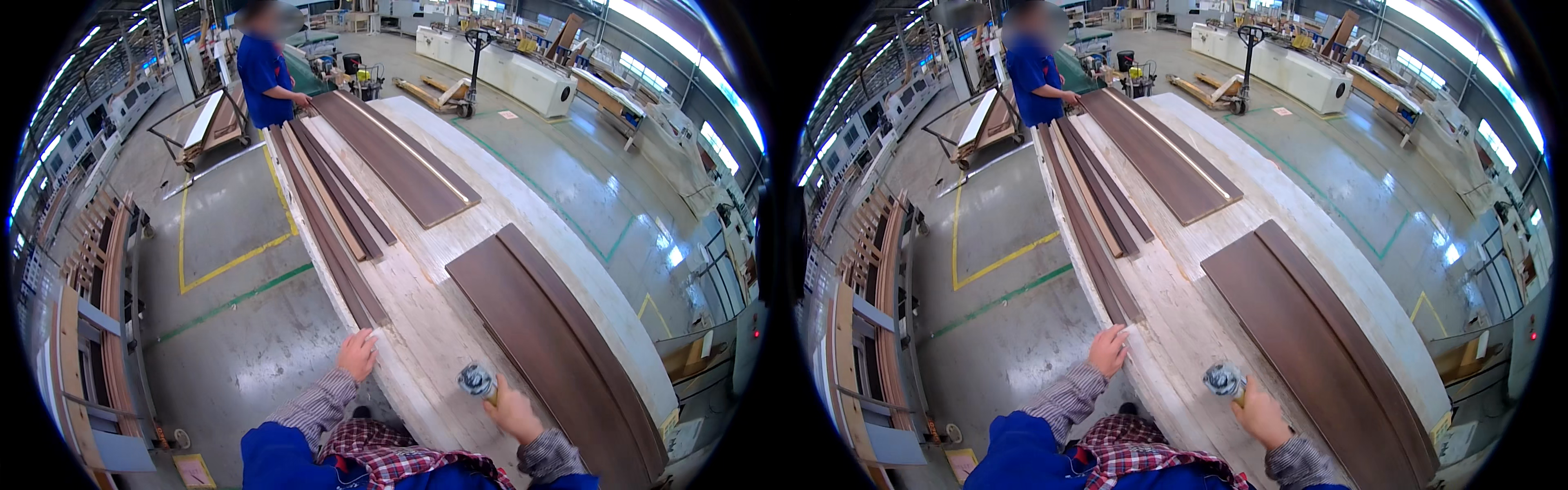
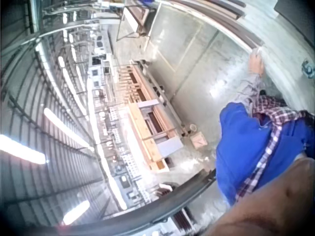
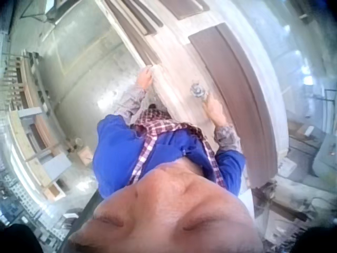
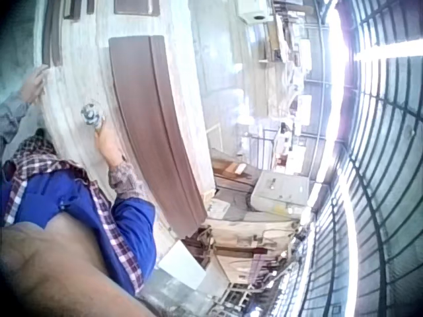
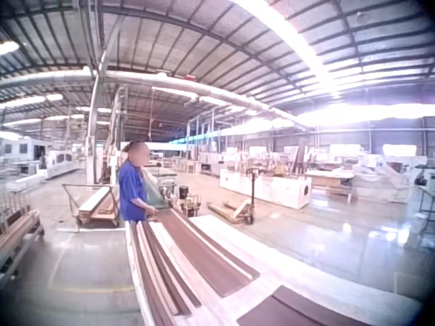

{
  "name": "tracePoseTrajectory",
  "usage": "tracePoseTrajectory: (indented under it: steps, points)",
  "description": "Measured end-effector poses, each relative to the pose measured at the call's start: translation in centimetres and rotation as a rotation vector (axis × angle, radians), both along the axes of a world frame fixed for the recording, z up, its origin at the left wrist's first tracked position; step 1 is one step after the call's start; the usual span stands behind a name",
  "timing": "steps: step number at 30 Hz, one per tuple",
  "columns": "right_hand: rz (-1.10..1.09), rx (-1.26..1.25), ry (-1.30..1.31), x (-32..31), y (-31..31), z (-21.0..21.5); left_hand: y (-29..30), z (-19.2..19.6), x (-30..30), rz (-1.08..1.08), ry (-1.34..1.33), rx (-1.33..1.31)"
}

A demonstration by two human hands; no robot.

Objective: The person applies adhesive to the edges of large brown wood panels and attaches thin wooden strips to them. They use a pneumatic nail gun to secure the strips in place. The person works on multiple panels sequentially, stacking the finished pieces on the workbench.

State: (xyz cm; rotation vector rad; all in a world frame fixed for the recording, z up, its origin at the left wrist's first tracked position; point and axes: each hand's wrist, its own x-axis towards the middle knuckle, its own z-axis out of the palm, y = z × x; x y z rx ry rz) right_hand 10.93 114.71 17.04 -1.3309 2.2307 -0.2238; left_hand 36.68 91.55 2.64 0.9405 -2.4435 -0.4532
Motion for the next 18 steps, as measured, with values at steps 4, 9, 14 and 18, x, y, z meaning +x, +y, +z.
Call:
tracePoseTrajectory:
  steps: [4, 9, 14, 18]
  points:
    - [-0.114, -0.073, 0.188, 3.1, 1.4, -5.9, -6.4, 0.3, -3.3, -0.081, -0.167, -0.101]
    - [-0.336, -0.171, 0.181, 6.5, -0.4, -9.5, -15.0, 0.3, -4.0, -0.216, -0.496, -0.22]
    - [-0.48, -0.416, 0.296, 9.1, -2.0, -13.4, -23.1, -0.1, -3.1, -0.337, -0.584, -0.311]
    - [-0.712, -0.009, 0.45, 10.6, -5.1, -12.4, -27.3, -0.6, -1.4, -0.414, -0.481, -0.167]
